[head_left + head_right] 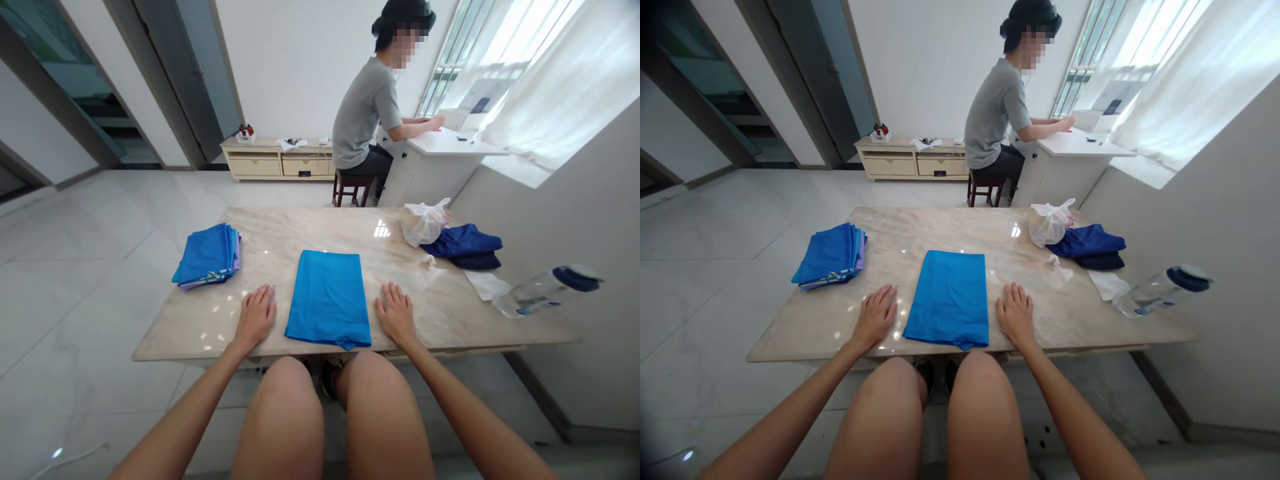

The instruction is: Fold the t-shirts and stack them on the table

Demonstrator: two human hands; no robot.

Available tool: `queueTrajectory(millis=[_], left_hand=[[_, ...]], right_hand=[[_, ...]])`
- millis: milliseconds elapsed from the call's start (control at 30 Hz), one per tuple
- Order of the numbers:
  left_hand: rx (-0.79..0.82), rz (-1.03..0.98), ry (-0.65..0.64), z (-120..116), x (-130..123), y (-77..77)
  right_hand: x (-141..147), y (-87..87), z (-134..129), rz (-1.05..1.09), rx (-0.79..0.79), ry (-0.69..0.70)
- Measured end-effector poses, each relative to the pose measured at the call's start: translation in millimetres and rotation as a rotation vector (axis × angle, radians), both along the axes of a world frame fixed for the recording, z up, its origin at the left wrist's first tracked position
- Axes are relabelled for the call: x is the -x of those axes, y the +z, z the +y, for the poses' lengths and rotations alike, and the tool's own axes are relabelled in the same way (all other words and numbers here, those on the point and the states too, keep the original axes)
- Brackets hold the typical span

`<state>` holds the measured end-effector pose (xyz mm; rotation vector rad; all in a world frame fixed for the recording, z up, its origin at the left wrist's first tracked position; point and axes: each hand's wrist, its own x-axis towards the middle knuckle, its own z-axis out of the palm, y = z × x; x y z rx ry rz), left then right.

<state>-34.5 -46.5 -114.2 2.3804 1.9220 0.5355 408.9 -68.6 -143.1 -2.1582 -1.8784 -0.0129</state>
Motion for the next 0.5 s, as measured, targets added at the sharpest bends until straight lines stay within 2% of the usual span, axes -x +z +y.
queueTrajectory(millis=[500], left_hand=[[0.002, -0.035, 0.016, -1.9, -6.1, 8.7]], right_hand=[[3.5, 6.3, -1.5, 0.059, -0.012, -0.01]])
